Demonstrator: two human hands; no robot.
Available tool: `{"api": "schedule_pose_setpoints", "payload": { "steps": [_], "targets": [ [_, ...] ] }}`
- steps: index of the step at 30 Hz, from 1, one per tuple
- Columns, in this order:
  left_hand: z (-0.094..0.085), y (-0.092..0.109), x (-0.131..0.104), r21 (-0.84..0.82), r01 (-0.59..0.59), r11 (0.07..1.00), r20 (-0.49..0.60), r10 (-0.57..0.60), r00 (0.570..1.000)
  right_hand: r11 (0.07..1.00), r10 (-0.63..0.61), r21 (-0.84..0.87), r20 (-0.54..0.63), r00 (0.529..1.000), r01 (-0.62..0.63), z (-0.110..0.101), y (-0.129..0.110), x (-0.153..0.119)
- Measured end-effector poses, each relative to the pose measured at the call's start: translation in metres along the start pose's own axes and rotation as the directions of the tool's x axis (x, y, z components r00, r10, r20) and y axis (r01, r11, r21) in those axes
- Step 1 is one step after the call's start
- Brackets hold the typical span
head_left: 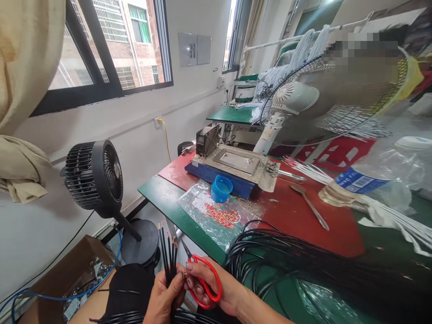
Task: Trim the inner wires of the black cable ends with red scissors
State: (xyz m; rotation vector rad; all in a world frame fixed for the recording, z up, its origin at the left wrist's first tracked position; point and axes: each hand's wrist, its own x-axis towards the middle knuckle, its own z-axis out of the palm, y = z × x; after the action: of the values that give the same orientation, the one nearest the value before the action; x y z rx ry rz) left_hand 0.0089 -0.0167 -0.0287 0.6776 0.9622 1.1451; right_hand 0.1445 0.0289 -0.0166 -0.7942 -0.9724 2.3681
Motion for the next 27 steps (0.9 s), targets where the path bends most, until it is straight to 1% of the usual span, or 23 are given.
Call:
{"api": "schedule_pose_setpoints", "payload": {
  "steps": [2, 4, 7, 10, 12, 14, 17, 22, 23, 25, 26, 27],
  "targets": [
    [-0.001, -0.001, 0.000, -0.030, -0.003, 1.000, 0.023, 0.003, 1.000, 1.000, 0.005, 0.001, -0.012, 1.000, -0.005, 0.001, -0.001, 0.000],
    [-0.001, -0.001, 0.000, -0.032, 0.005, 0.999, 0.016, -0.004, 1.000, 1.000, -0.012, -0.003, -0.021, 1.000, 0.012, 0.003, -0.002, -0.001],
    [0.000, -0.001, 0.001, 0.000, 0.024, 1.000, -0.069, -0.024, 0.997, 0.997, -0.074, -0.039, -0.029, 0.997, 0.073, 0.004, -0.002, -0.001],
    [0.001, -0.001, 0.002, 0.011, 0.044, 0.999, -0.175, -0.042, 0.984, 0.980, -0.180, -0.104, -0.075, 0.981, 0.171, 0.004, 0.000, -0.001],
    [0.002, -0.001, 0.002, 0.011, 0.047, 0.999, -0.214, -0.044, 0.976, 0.959, -0.246, -0.173, -0.112, 0.963, 0.225, 0.003, 0.002, -0.001],
    [0.003, -0.001, 0.001, 0.014, 0.038, 0.999, -0.242, -0.033, 0.970, 0.934, -0.289, -0.260, -0.137, 0.948, 0.247, 0.002, 0.004, -0.001],
    [0.004, -0.002, -0.001, 0.029, 0.020, 0.999, -0.263, -0.012, 0.965, 0.900, -0.319, -0.357, -0.145, 0.937, 0.251, -0.001, 0.008, 0.000],
    [0.004, -0.003, -0.001, 0.052, 0.002, 0.999, -0.248, 0.011, 0.969, 0.895, -0.339, -0.361, -0.167, 0.926, 0.263, -0.004, 0.012, 0.003],
    [0.004, -0.003, 0.000, 0.044, -0.006, 0.999, -0.261, 0.018, 0.965, 0.896, -0.340, -0.358, -0.173, 0.924, 0.263, -0.004, 0.012, 0.003],
    [0.003, -0.002, 0.001, 0.010, -0.018, 1.000, -0.322, 0.020, 0.947, 0.881, -0.360, -0.388, -0.184, 0.914, 0.269, -0.004, 0.011, 0.003],
    [0.002, -0.001, 0.001, -0.020, -0.012, 1.000, -0.363, 0.004, 0.932, 0.857, -0.389, -0.432, -0.188, 0.902, 0.279, -0.003, 0.009, 0.002],
    [0.002, 0.001, 0.001, -0.056, 0.006, 0.998, -0.402, -0.027, 0.915, 0.813, -0.437, -0.500, -0.186, 0.880, 0.298, -0.003, 0.008, 0.000]
  ]
}}
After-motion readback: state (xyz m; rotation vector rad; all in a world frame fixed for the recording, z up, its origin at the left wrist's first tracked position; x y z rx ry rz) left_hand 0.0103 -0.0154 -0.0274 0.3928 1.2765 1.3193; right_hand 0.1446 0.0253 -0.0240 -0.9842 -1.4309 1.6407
